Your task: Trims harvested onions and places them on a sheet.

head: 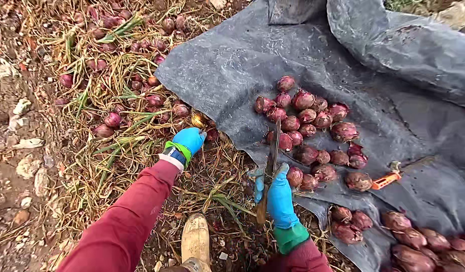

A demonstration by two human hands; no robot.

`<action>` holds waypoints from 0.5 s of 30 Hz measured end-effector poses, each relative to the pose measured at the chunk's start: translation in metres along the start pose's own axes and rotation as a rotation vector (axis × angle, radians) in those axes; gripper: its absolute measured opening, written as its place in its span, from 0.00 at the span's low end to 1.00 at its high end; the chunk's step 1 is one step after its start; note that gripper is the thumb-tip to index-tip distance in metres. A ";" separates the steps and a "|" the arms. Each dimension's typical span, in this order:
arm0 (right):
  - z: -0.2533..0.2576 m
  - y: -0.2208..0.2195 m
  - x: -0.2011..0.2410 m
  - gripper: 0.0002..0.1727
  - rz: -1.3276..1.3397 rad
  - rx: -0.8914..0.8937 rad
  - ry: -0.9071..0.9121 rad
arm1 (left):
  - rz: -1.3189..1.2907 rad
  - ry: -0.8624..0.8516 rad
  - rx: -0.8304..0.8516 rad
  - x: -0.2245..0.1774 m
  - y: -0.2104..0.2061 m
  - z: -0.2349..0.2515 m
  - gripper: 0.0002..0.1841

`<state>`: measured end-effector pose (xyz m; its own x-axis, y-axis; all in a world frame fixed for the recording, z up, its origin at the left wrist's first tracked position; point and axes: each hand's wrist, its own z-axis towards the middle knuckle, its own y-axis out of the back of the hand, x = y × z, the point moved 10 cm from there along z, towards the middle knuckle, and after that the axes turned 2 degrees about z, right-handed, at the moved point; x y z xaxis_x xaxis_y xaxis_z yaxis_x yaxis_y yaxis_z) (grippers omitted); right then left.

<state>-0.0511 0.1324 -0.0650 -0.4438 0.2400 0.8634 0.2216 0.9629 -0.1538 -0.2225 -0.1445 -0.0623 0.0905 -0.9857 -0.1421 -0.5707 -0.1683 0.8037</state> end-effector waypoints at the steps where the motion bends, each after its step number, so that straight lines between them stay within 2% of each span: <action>1: -0.002 0.007 -0.007 0.57 -0.005 0.010 -0.020 | 0.019 0.036 -0.002 -0.002 -0.006 0.023 0.37; 3: -0.013 0.015 -0.029 0.59 -0.033 0.030 -0.071 | 0.077 0.037 0.030 -0.015 -0.029 0.059 0.40; 6: -0.028 0.026 -0.063 0.59 -0.004 -0.002 -0.150 | 0.167 -0.015 0.008 -0.032 -0.045 0.078 0.29; 10: -0.032 0.028 -0.109 0.57 0.062 -0.028 -0.230 | 0.297 -0.211 0.033 -0.023 -0.049 0.089 0.27; 13: -0.031 0.013 -0.127 0.57 0.074 -0.006 -0.303 | 0.364 -0.364 0.112 -0.023 -0.072 0.069 0.21; 15: -0.028 0.005 -0.128 0.56 0.060 0.017 -0.331 | 0.375 -0.437 0.272 -0.020 -0.113 0.043 0.19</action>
<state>0.0309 0.1033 -0.1628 -0.6887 0.3203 0.6505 0.2427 0.9472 -0.2095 -0.1948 -0.1052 -0.1751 -0.4644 -0.8731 -0.1483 -0.6911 0.2525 0.6772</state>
